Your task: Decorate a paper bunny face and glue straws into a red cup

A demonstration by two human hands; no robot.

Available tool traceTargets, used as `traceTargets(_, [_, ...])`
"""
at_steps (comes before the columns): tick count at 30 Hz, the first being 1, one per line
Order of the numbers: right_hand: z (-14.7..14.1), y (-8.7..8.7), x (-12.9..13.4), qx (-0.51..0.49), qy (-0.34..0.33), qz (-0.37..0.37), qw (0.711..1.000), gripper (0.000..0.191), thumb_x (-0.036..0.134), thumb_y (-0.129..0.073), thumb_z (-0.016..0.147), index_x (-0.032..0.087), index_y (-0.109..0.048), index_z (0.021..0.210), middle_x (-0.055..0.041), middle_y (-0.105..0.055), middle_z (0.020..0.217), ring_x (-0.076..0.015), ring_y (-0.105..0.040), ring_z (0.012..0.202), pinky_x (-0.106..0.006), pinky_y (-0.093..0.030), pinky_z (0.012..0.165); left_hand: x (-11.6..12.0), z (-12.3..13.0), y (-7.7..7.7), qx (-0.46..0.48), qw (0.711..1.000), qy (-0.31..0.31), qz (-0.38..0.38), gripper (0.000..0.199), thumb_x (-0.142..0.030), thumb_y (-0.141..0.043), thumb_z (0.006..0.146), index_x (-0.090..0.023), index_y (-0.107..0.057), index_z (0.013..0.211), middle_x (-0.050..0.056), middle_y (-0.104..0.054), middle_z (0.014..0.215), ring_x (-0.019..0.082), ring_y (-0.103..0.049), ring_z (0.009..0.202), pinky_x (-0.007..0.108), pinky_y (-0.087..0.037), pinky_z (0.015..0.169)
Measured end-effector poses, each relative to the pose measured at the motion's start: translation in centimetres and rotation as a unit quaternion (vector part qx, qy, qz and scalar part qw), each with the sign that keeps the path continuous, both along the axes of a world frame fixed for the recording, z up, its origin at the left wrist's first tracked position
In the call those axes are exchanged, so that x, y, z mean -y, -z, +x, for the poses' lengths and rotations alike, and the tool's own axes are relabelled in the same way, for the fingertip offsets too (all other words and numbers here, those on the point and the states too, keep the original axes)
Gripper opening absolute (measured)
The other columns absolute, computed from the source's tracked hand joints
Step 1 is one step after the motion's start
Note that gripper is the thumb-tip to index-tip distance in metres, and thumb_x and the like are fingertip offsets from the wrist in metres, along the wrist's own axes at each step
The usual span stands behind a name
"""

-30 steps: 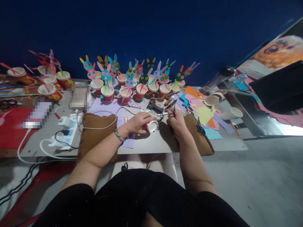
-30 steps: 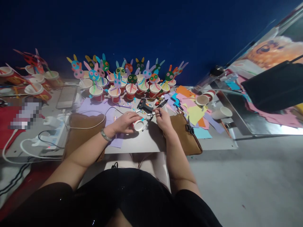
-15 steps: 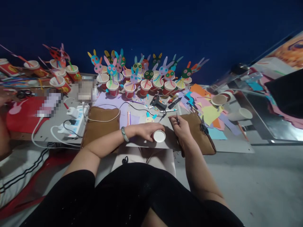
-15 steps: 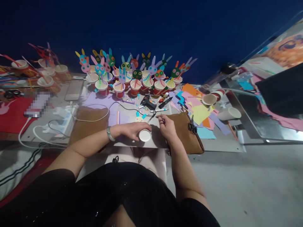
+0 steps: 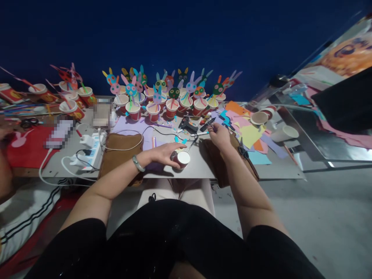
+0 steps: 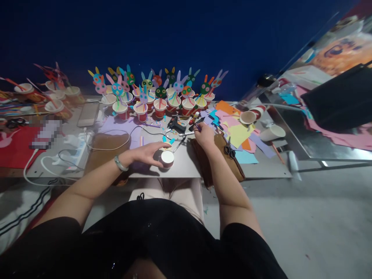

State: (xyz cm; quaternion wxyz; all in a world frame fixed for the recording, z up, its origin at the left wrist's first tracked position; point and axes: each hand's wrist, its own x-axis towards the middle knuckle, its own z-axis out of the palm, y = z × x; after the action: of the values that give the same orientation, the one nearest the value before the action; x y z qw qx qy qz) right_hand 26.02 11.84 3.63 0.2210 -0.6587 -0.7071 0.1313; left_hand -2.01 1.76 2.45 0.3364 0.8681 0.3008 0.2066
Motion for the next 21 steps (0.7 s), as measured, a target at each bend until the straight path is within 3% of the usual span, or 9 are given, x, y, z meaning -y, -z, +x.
traceTargets(2, [-0.2, -0.4, -0.8, -0.011, -0.014, 0.008, 1.0, 0.031, 0.04, -0.054, 0.086, 0.017, -0.072, 0.094, -0.0122, -0.075, 0.084, -0.025, -0.063, 0.074, -0.034, -0.045, 0.07, -0.2, -0.8, -0.8, -0.036, 0.998, -0.057, 0.011, 0.078, -0.051, -0.079, 0.077, -0.014, -0.053, 0.141, 0.019, -0.063, 0.138, 0.029, -0.062, 0.125, 0.043, -0.05, 0.105])
traceTargets(4, [-0.6, -0.6, -1.1, -0.011, -0.048, 0.011, 0.999, 0.031, 0.044, -0.055, 0.086, 0.018, -0.072, 0.091, -0.0115, -0.075, 0.082, -0.0245, -0.063, 0.073, -0.034, -0.044, 0.069, -0.9, -2.2, -1.7, -0.11, 0.98, -0.164, 0.016, 0.056, -0.044, -0.071, 0.084, -0.013, -0.062, 0.13, 0.015, -0.071, 0.124, 0.026, -0.069, 0.112, 0.037, -0.054, 0.096])
traceTargets(6, [-1.2, -0.5, -1.2, 0.003, -0.085, 0.007, 0.996, 0.03, 0.044, -0.057, 0.086, 0.019, -0.072, 0.09, -0.0113, -0.075, 0.081, -0.0247, -0.064, 0.074, -0.033, -0.044, 0.069, -2.4, -4.3, -2.7, -0.225, 0.922, -0.313, 0.025, 0.031, -0.032, -0.057, 0.093, -0.014, -0.07, 0.115, 0.013, -0.076, 0.109, 0.025, -0.071, 0.104, 0.036, -0.054, 0.093])
traceTargets(7, [-1.6, -0.4, -1.2, 0.013, -0.1, 0.005, 0.995, 0.028, 0.042, -0.058, 0.085, 0.019, -0.073, 0.091, -0.0112, -0.075, 0.082, -0.0249, -0.064, 0.075, -0.033, -0.045, 0.069, -3.3, -5.4, -3.0, -0.278, 0.881, -0.38, 0.035, 0.03, -0.027, -0.052, 0.095, -0.014, -0.072, 0.112, 0.014, -0.076, 0.11, 0.027, -0.071, 0.106, 0.037, -0.053, 0.094])
traceTargets(9, [-2.6, -0.3, -1.4, 0.031, -0.118, 0.007, 0.992, 0.025, 0.037, -0.06, 0.084, 0.02, -0.074, 0.096, -0.011, -0.076, 0.085, -0.0256, -0.066, 0.078, -0.033, -0.045, 0.071, -5.2, -7.3, -3.3, -0.366, 0.816, -0.447, 0.027, 0.032, -0.021, -0.048, 0.094, -0.013, -0.072, 0.114, 0.018, -0.074, 0.114, 0.029, -0.069, 0.112, 0.037, -0.053, 0.095])
traceTargets(11, [-3.9, -0.3, -1.8, 0.039, -0.128, 0.021, 0.991, 0.027, 0.033, -0.061, 0.083, 0.02, -0.074, 0.103, -0.0111, -0.077, 0.09, -0.0266, -0.067, 0.081, -0.034, -0.046, 0.073, -6.8, -8.6, -3.1, -0.412, 0.788, -0.458, 0.007, 0.035, -0.014, -0.044, 0.094, -0.008, -0.072, 0.115, 0.022, -0.073, 0.115, 0.03, -0.07, 0.114, 0.037, -0.054, 0.096])
traceTargets(17, [-8.3, -0.6, -4.5, 0.019, -0.161, 0.059, 0.985, 0.036, 0.026, -0.062, 0.083, 0.019, -0.072, 0.117, -0.0117, -0.079, 0.102, -0.0309, -0.071, 0.096, -0.038, -0.05, 0.083, -9.3, -8.9, -1.2, -0.427, 0.788, -0.444, -0.005, 0.036, -0.006, -0.044, 0.093, -0.004, -0.069, 0.119, 0.025, -0.073, 0.114, 0.03, -0.07, 0.116, 0.037, -0.054, 0.097])
traceTargets(21, [-10.4, -0.3, -6.6, 0.017, -0.182, 0.063, 0.981, 0.042, 0.02, -0.062, 0.082, 0.022, -0.071, 0.123, -0.0097, -0.078, 0.114, -0.0307, -0.07, 0.104, -0.039, -0.05, 0.088, -9.2, -9.0, -1.4, -0.432, 0.784, -0.446, -0.014, 0.034, -0.007, -0.051, 0.089, -0.002, -0.069, 0.118, 0.027, -0.073, 0.11, 0.032, -0.071, 0.116, 0.038, -0.056, 0.095])
